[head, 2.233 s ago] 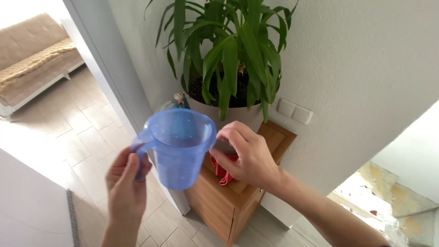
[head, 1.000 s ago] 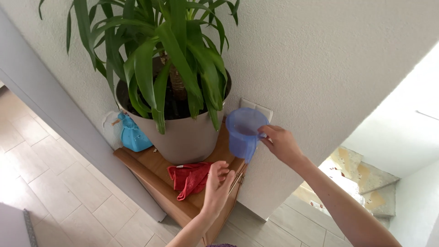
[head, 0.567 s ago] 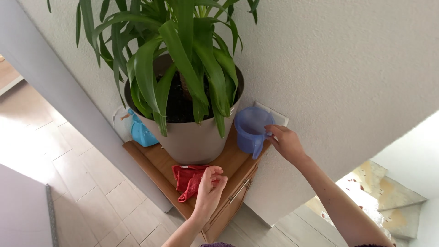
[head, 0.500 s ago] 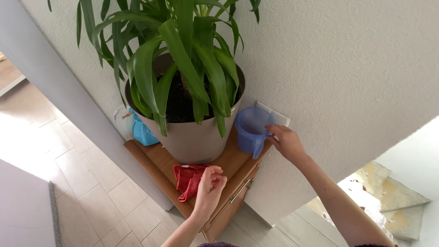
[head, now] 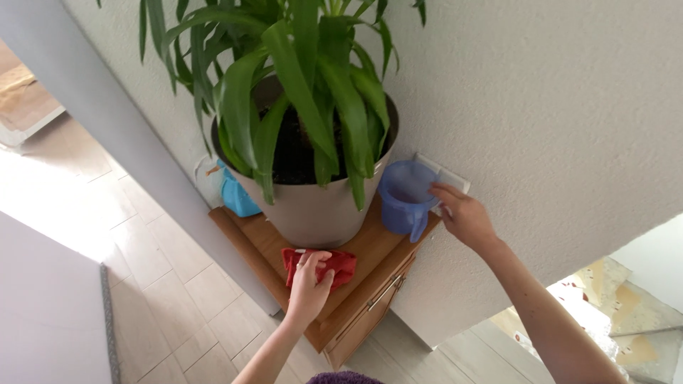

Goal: The person wipes the leaves of a potted plant with a red cloth, then walks to the kitchen sink and fills a blue pitcher with water.

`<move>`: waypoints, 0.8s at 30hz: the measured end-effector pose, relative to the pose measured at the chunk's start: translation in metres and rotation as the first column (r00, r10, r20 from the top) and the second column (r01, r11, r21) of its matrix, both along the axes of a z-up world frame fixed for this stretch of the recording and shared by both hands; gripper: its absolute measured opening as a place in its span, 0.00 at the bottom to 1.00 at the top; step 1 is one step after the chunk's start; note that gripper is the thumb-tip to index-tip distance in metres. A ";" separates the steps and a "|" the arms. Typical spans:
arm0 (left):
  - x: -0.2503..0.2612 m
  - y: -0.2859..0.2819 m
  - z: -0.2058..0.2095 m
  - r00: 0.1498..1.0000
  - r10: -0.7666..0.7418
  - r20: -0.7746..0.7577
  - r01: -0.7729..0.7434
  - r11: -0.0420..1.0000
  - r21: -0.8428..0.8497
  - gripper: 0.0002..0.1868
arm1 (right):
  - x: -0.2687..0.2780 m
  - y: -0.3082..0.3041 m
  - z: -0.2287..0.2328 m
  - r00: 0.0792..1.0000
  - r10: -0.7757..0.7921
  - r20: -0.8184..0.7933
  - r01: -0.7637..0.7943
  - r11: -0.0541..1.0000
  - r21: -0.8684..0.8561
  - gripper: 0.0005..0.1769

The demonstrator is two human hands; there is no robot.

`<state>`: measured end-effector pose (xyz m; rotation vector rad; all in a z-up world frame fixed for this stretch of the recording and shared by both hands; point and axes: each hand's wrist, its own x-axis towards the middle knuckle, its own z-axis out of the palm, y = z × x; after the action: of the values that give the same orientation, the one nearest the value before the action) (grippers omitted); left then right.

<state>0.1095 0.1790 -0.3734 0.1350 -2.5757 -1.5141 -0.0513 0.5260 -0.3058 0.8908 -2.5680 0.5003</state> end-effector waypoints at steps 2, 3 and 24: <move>-0.002 -0.011 -0.011 1.000 0.018 0.010 -0.017 0.999 -0.040 0.18 | 0.019 -0.007 0.007 0.996 -0.076 -0.035 0.074 0.996 -0.044 0.31; -0.004 -0.017 -0.016 0.999 0.030 0.015 -0.029 0.996 -0.079 0.19 | 0.029 -0.010 0.012 0.985 -0.158 -0.072 0.151 0.984 -0.091 0.33; -0.008 -0.039 -0.013 0.981 -0.133 0.139 0.128 0.991 0.045 0.10 | 0.100 -0.183 -0.110 0.468 0.112 0.876 0.448 0.825 -0.345 0.57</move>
<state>0.1014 0.1405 -0.3864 0.0819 -2.7171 -1.6526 0.0485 0.3427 -0.4154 0.0730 -2.9656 1.9484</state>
